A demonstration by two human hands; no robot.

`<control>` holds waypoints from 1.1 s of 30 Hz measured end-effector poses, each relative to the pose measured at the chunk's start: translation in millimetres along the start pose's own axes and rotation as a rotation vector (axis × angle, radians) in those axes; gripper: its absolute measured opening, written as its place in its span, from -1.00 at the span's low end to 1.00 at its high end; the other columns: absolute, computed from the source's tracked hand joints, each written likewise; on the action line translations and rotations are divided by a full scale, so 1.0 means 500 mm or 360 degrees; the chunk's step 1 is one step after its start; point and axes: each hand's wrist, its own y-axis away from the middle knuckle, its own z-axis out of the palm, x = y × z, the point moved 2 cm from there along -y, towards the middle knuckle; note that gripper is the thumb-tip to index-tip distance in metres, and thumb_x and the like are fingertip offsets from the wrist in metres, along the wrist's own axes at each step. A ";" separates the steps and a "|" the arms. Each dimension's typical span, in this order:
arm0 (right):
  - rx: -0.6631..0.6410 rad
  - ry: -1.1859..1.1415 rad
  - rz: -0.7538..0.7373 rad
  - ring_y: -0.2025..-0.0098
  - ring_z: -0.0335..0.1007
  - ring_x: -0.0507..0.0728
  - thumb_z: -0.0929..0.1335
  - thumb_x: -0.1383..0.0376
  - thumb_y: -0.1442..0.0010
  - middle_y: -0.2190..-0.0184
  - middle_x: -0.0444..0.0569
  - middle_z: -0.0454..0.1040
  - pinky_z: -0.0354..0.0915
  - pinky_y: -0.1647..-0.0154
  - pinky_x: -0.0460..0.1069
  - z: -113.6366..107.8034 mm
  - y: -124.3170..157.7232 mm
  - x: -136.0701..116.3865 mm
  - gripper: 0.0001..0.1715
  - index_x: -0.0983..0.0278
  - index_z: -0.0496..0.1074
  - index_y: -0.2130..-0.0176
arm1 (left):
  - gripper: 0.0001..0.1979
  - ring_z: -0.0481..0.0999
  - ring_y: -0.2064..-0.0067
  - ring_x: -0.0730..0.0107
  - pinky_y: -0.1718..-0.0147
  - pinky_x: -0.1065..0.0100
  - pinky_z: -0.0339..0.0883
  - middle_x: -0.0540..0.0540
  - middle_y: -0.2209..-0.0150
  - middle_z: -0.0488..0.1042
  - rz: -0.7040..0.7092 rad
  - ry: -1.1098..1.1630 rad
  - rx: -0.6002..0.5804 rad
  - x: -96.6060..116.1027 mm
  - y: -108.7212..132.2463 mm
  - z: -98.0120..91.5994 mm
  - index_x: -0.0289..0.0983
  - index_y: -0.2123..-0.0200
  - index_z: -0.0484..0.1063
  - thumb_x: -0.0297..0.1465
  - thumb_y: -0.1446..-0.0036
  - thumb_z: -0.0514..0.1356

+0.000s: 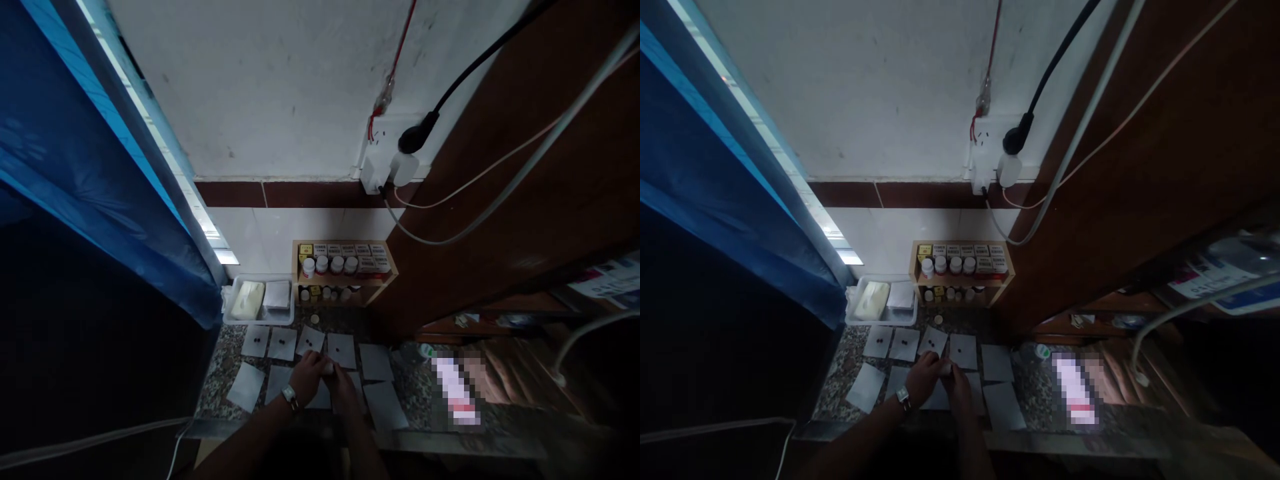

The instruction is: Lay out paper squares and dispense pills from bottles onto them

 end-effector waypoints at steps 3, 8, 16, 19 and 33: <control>-0.0004 -0.0095 0.0063 0.18 0.42 0.20 0.43 0.04 0.19 0.30 -0.03 0.55 0.35 0.20 0.04 0.002 -0.004 -0.013 -0.58 0.26 0.52 0.36 | -0.65 0.30 0.14 0.25 0.15 0.25 0.30 -0.11 0.23 0.34 -0.0100 0.0107 0.0062 -0.004 0.000 0.000 -0.16 0.06 0.36 -0.55 -0.08 0.07; 0.0001 -0.0180 0.0206 0.19 0.44 0.20 0.47 0.14 0.25 0.28 -0.01 0.55 0.34 0.18 0.05 0.004 -0.003 -0.039 -0.60 0.24 0.54 0.34 | -0.57 0.33 0.07 0.24 0.07 0.23 0.29 -0.13 0.14 0.35 -0.0250 0.0305 0.0173 -0.015 0.001 0.005 -0.18 0.07 0.38 -0.60 0.03 0.11; -0.0063 0.0158 0.0050 0.15 0.44 0.26 0.49 0.01 0.32 0.22 0.06 0.54 0.35 0.18 0.10 -0.012 -0.025 -0.033 -0.48 0.24 0.54 0.34 | -0.55 0.36 0.06 0.24 0.04 0.21 0.28 -0.11 0.12 0.37 -0.0436 0.0558 0.0273 -0.016 0.006 0.013 -0.16 0.11 0.41 -0.61 0.12 0.16; 0.0029 0.0457 -0.0179 0.07 0.40 0.24 0.38 -0.07 0.15 0.13 0.07 0.51 0.34 0.12 0.09 -0.025 -0.031 -0.041 -0.46 0.23 0.53 0.26 | -0.58 0.37 0.09 0.27 0.08 0.24 0.29 -0.10 0.15 0.38 -0.0460 0.0652 0.0288 -0.007 0.006 0.008 -0.18 0.14 0.41 -0.60 0.12 0.16; 0.0071 0.2377 -0.0778 -0.18 0.14 0.13 0.22 0.50 -0.03 -0.06 -0.04 0.38 -0.03 -0.23 0.08 -0.078 -0.136 -0.080 -0.49 0.18 0.43 0.05 | -0.64 0.41 0.18 0.28 0.21 0.27 0.32 -0.09 0.22 0.39 -0.0564 0.0776 0.0516 -0.019 -0.005 -0.001 -0.25 0.18 0.39 -0.56 0.13 0.20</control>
